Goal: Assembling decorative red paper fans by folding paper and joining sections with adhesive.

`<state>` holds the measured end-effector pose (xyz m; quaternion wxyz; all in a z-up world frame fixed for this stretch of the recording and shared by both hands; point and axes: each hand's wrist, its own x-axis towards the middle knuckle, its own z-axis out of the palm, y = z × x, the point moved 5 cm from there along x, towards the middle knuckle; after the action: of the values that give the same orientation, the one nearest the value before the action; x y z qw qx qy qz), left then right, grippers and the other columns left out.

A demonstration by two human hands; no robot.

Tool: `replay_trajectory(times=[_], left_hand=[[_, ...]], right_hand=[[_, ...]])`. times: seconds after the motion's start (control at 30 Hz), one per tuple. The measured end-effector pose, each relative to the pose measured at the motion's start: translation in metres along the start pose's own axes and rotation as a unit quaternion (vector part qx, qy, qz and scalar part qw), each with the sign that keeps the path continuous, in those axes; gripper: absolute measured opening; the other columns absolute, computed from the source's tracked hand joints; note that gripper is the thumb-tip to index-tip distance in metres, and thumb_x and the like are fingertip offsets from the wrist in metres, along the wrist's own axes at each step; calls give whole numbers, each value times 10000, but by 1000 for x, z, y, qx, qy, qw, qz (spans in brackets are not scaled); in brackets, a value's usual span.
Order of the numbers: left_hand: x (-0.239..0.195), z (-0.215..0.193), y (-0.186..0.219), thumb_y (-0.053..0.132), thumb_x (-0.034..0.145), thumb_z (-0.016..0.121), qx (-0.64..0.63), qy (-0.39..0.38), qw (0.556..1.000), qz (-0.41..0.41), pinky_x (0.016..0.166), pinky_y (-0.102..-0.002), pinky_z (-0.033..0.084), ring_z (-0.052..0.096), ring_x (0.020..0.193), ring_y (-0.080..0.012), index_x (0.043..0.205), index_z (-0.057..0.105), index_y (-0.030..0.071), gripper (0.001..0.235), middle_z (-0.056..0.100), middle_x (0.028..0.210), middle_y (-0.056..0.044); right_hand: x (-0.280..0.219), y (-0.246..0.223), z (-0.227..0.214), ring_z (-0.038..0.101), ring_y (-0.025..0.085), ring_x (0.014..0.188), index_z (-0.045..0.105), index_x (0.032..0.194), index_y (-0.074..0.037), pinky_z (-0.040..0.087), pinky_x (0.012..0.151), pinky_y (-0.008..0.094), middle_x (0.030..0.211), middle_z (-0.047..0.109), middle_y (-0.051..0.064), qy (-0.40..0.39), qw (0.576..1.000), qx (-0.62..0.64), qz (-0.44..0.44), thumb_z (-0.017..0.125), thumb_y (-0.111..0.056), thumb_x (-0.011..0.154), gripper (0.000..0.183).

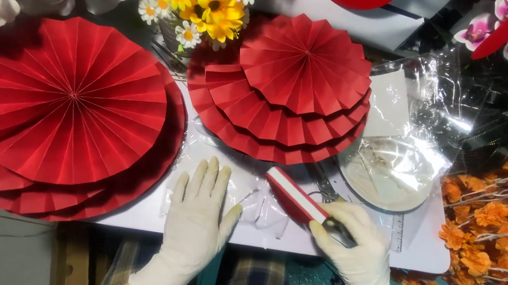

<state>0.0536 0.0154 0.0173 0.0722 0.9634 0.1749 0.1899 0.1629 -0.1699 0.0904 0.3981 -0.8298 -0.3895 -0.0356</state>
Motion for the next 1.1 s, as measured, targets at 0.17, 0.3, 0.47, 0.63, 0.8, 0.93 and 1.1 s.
replay_trajectory(times=[0.17, 0.3, 0.47, 0.63, 0.8, 0.93, 1.1], left_hand=[[9, 2, 3, 467, 868, 427, 58, -2, 998, -4, 1073, -440, 278, 397, 1284, -293, 1374, 374, 63, 650, 415, 1401, -149], [11, -6, 7, 442, 832, 515, 32, 25, 999, 3, 1075, -435, 293, 435, 1251, -292, 1349, 405, 52, 657, 459, 1364, -148], [10, -37, 11, 291, 857, 554, -83, 91, 992, -6, 1040, -474, 339, 535, 1086, -296, 1195, 535, 59, 410, 568, 1198, -128], [3, -70, 19, 243, 821, 604, -102, 141, 985, -22, 943, -470, 411, 537, 981, -318, 1116, 570, 60, 349, 567, 1135, -111], [-4, -96, 25, 215, 833, 635, -231, 144, 962, 13, 894, -377, 447, 563, 1035, -256, 1222, 506, 66, 436, 562, 1168, -113], [0, -105, 32, 350, 753, 729, -301, 4, 949, 98, 976, -417, 400, 517, 1179, -269, 1330, 426, 100, 698, 525, 1317, -98], [-12, -84, 34, 400, 768, 685, -325, -166, 923, 123, 700, -365, 481, 648, 837, -209, 1114, 643, 244, 381, 702, 1023, 43]], right_hand=[[-33, 52, 5, 650, 154, 752, 672, 1002, 2, 575, 691, 214, 952, 706, 128, 107, 975, 103, 168, 718, 5, 687, 318], [-52, 79, 16, 670, 237, 902, 645, 1057, 18, 572, 832, 308, 993, 691, 162, 167, 921, 252, 245, 695, 44, 681, 380], [-46, 71, 26, 615, 430, 1006, 542, 1106, 136, 561, 837, 560, 1087, 608, 300, 204, 809, 476, 276, 646, 59, 680, 445], [-50, 73, 28, 611, 421, 1014, 547, 1099, 97, 572, 797, 528, 1091, 607, 295, 209, 818, 495, 206, 681, -6, 702, 432], [-46, 39, 8, 648, 355, 1001, 563, 1113, 80, 554, 938, 432, 1062, 640, 252, 176, 875, 437, 109, 663, -44, 768, 380], [-21, -40, -11, 650, 202, 787, 630, 932, -6, 566, 705, 270, 849, 678, 97, 20, 981, 184, -55, 647, -110, 758, 203], [-18, -63, -7, 604, 142, 713, 656, 837, -72, 494, 689, 263, 781, 669, 15, -20, 991, 114, -71, 641, -252, 768, 194]])
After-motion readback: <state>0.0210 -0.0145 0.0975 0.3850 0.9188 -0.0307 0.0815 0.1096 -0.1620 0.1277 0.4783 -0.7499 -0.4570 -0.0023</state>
